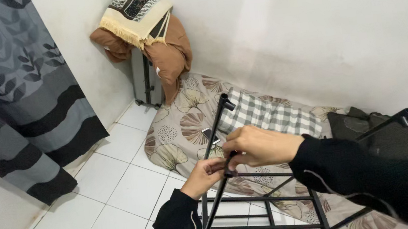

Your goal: The person assembles a black metal frame by inserting and connecting multiple tubular poles. They align and join the poles to form a vertical structure, handling each piece by hand without tools.

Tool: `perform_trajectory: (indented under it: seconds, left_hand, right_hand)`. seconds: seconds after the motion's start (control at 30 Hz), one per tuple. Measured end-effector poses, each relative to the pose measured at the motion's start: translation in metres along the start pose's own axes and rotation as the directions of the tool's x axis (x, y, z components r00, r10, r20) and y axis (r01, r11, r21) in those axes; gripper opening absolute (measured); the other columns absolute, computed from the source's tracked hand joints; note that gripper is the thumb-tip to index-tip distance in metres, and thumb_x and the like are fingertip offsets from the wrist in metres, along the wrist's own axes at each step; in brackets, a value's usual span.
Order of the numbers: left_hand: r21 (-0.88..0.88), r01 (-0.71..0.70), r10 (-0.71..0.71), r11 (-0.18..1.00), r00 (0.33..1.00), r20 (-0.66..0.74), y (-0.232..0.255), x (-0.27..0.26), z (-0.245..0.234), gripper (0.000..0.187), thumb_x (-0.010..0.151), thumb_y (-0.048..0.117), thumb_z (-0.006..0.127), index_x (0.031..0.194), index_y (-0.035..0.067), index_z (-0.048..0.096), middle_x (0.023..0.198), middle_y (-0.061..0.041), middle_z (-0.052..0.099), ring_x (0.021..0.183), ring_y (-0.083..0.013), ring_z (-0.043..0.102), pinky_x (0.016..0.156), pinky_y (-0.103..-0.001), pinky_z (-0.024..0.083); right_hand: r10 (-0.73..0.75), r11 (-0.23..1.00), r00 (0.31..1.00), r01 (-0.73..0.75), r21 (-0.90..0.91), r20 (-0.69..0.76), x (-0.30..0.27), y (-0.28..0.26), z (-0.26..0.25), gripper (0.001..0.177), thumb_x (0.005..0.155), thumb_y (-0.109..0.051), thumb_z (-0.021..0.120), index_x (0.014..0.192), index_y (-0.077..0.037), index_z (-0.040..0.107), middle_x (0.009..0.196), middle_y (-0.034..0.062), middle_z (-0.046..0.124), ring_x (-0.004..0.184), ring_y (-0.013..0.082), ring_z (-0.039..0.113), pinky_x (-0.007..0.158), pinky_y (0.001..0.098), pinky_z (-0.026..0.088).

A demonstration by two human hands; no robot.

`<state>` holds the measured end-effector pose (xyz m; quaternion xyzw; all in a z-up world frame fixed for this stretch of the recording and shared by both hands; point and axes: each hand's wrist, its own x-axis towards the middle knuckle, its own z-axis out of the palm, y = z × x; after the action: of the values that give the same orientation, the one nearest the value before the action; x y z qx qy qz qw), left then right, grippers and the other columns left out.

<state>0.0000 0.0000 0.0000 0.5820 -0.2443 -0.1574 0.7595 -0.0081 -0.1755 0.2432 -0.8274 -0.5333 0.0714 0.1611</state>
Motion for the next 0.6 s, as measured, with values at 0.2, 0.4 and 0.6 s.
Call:
perform_trajectory:
  seconds: [0.2, 0.4, 0.6]
  left_hand:
    - [-0.101, -0.020, 0.028, 0.995, 0.997, 0.072, 0.021, -0.003, 0.013, 0.024, 0.096, 0.002, 0.070, 0.119, -0.004, 0.068, 0.105, -0.009, 0.076, 0.102, -0.0176, 0.073, 0.097, -0.033, 0.057]
    - [-0.096, 0.129, -0.119, 0.987, 0.988, 0.100, 0.022, -0.002, 0.011, 0.026, 0.093, 0.011, 0.070, 0.117, 0.002, 0.067, 0.104, -0.004, 0.076, 0.099, -0.0135, 0.074, 0.096, -0.031, 0.060]
    - [0.081, -0.028, 0.026, 0.996, 0.999, 0.025, 0.012, -0.005, 0.020, 0.019, 0.095, 0.011, 0.069, 0.107, -0.002, 0.075, 0.094, -0.006, 0.079, 0.088, -0.0113, 0.074, 0.085, -0.027, 0.058]
  right_hand:
    - [0.487, 0.872, 0.873, -0.485, -0.072, 0.014, 0.012, -0.009, 0.014, 0.033, 0.096, -0.028, 0.073, 0.078, 0.000, 0.070, 0.066, 0.0187, 0.068, 0.056, 0.0292, 0.066, 0.058, 0.0394, 0.051]
    - [-0.178, 0.981, 0.984, 0.175, 0.082, 0.032, 0.018, -0.005, 0.001, 0.033, 0.083, -0.013, 0.071, 0.113, 0.000, 0.074, 0.088, 0.0163, 0.076, 0.064, 0.0253, 0.071, 0.060, 0.0357, 0.055]
    - [0.487, 0.873, 0.873, -0.487, -0.006, -0.024, 0.032, 0.021, 0.033, 0.011, 0.082, -0.011, 0.072, 0.083, -0.002, 0.078, 0.071, 0.0125, 0.075, 0.057, 0.0224, 0.071, 0.058, 0.0315, 0.057]
